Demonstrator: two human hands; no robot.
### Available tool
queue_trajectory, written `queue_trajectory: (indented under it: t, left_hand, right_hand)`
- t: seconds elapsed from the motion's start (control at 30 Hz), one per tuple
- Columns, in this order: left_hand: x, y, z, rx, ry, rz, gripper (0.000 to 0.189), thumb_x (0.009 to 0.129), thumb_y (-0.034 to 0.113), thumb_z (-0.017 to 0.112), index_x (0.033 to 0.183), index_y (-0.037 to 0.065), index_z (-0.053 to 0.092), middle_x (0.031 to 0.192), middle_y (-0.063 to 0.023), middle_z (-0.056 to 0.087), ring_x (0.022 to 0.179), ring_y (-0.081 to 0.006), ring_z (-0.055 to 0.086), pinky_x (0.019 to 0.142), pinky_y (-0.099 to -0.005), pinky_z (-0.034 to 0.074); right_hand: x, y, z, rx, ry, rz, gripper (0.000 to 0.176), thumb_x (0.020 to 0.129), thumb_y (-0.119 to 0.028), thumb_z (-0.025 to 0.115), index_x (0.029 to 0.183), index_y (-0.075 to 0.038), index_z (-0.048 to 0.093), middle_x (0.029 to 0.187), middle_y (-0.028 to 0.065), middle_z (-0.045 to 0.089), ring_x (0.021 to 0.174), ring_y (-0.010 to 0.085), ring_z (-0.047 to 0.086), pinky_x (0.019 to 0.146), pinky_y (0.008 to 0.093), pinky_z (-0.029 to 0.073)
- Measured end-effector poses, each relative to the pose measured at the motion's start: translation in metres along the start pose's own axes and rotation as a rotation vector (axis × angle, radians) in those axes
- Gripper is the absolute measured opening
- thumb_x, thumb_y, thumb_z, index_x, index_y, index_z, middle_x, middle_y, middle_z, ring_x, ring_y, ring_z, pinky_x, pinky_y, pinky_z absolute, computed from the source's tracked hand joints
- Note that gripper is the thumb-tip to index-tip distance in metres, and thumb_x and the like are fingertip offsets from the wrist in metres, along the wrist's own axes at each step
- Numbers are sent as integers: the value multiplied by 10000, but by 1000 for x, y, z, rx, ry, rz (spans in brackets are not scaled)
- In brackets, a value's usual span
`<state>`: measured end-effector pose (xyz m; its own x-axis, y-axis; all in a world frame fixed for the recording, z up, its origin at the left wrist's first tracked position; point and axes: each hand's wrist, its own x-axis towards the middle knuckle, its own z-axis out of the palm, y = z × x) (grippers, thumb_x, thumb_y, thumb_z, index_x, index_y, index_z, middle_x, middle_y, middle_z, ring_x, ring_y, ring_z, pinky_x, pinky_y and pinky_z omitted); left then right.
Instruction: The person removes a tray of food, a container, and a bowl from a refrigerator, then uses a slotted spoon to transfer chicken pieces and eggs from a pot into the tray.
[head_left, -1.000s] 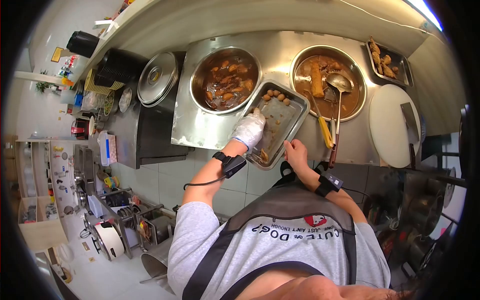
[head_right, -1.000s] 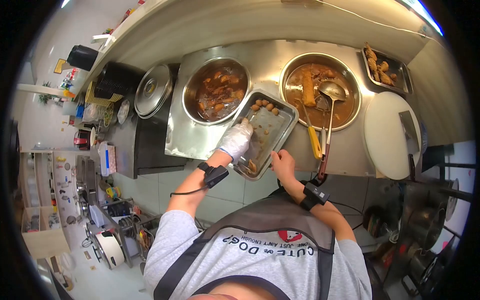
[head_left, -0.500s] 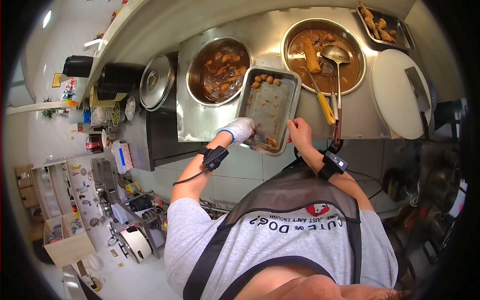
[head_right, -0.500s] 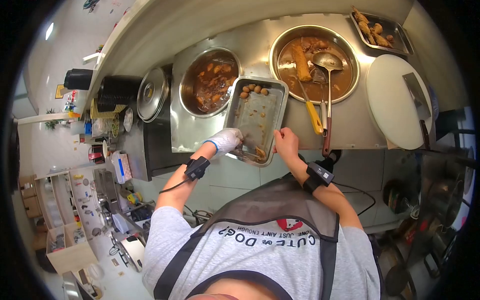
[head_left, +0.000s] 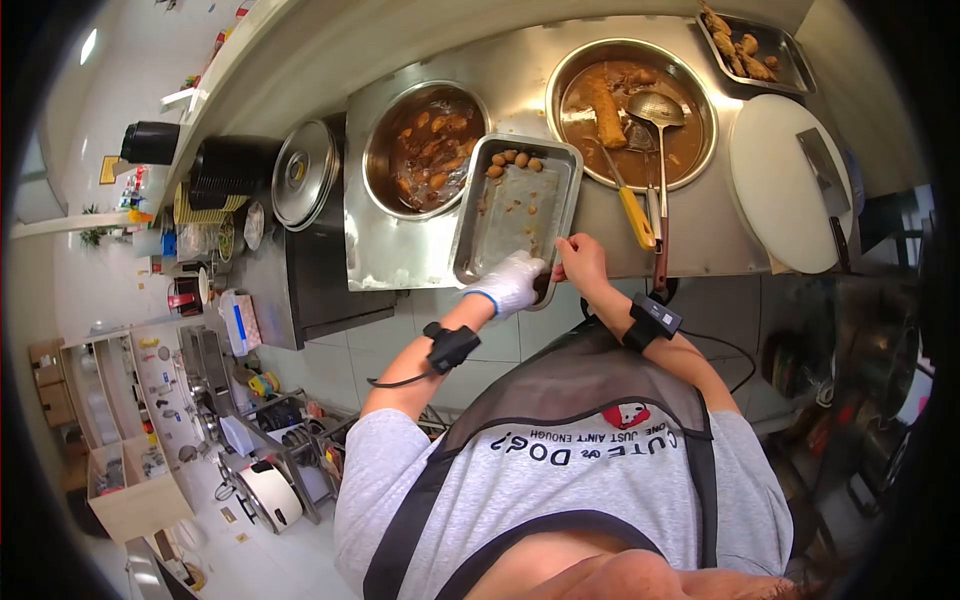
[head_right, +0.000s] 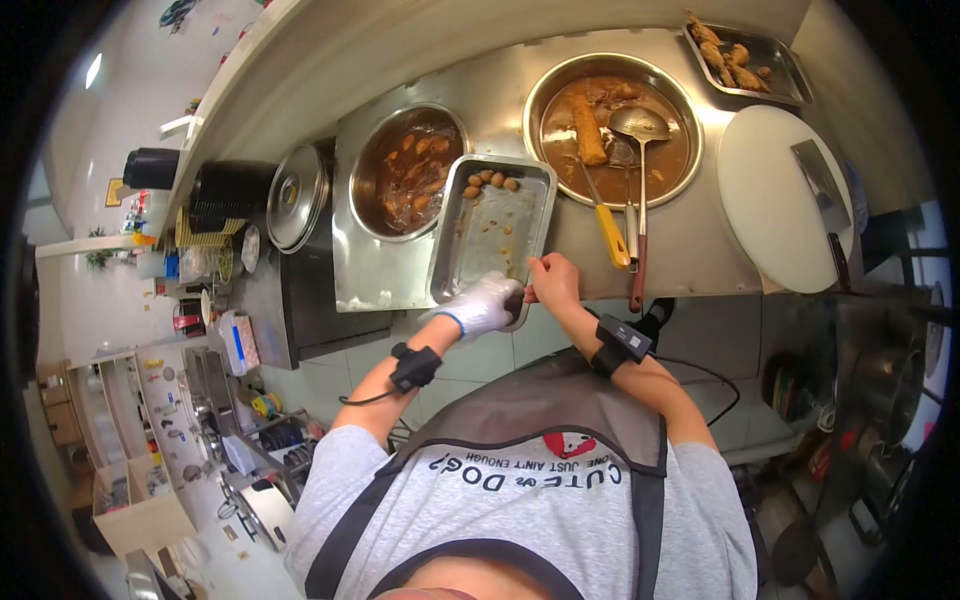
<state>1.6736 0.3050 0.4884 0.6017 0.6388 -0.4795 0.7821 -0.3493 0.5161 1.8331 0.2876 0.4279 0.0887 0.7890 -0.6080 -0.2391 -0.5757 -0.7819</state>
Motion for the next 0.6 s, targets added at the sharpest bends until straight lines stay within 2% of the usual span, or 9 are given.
queue_trajectory:
  t: [0.07, 0.23, 0.27, 0.37, 0.4, 0.43, 0.5, 0.57, 0.6]
  left_hand:
    - [8, 3, 13, 222, 68, -38, 166, 790, 81, 618, 944, 28, 647, 907, -252, 588, 912, -418, 638, 787, -469, 518]
    - [19, -19, 38, 338, 139, -64, 134, 795, 77, 610, 908, 27, 663, 915, -264, 599, 865, -408, 651, 751, -462, 529]
    - [19, -22, 40, 373, 178, -44, 122, 795, 71, 605, 890, 27, 668, 916, -264, 602, 855, -406, 652, 739, -460, 531]
    - [13, -20, 26, 281, 297, 17, 120, 792, 65, 599, 877, 25, 673, 932, -250, 611, 849, -395, 651, 736, -455, 532]
    - [11, -24, 13, 183, 272, 91, 132, 767, 49, 610, 880, 20, 672, 896, -231, 612, 853, -392, 644, 743, -454, 529]
    - [19, -55, 28, 192, 477, 36, 156, 744, -6, 599, 883, 21, 664, 844, -195, 642, 748, -324, 655, 677, -425, 532]
    - [21, -53, -9, -421, 161, -417, 174, 757, -53, 567, 895, 15, 647, 815, -134, 674, 644, -222, 640, 593, -355, 520]
    - [14, -65, -17, -760, 275, -438, 179, 801, -51, 543, 956, -3, 620, 823, -93, 687, 593, -155, 617, 543, -287, 500]
    - [10, -73, -25, -902, 200, -499, 226, 826, -36, 562, 1051, -26, 578, 876, -106, 685, 690, -163, 644, 589, -274, 512]
  right_hand:
    - [4, 5, 0, -13, -9, 12, 256, 934, -176, 615, 917, 75, 565, 735, 133, 610, 541, 206, 651, 449, 341, 565]
    - [7, 11, 0, -12, 2, -1, 261, 932, -166, 608, 914, 91, 563, 751, 145, 617, 558, 219, 670, 458, 350, 581]
    - [5, 10, 2, -11, 17, -11, 259, 936, -177, 613, 896, 75, 566, 710, 130, 607, 533, 205, 645, 456, 344, 568]
    - [3, 1, 1, -23, 12, 7, 259, 942, -186, 614, 878, 60, 564, 680, 116, 596, 518, 192, 624, 458, 341, 558]
    - [1, -1, 0, -34, 0, 36, 257, 944, -183, 610, 879, 60, 559, 693, 117, 594, 527, 193, 629, 461, 344, 562]
    - [2, 2, 1, -32, -1, 38, 257, 944, -183, 610, 879, 60, 559, 693, 117, 594, 527, 193, 629, 461, 344, 562]
    - [8, 7, 2, -8, -69, 63, 250, 946, -177, 603, 876, 56, 544, 711, 111, 579, 544, 200, 638, 472, 353, 577]
    - [6, 4, 2, -15, -79, 68, 248, 946, -175, 602, 874, 53, 539, 713, 106, 572, 544, 204, 639, 479, 356, 583]
    - [6, 3, 2, -26, -91, 80, 245, 946, -173, 601, 871, 50, 533, 714, 101, 564, 544, 207, 640, 485, 359, 590]
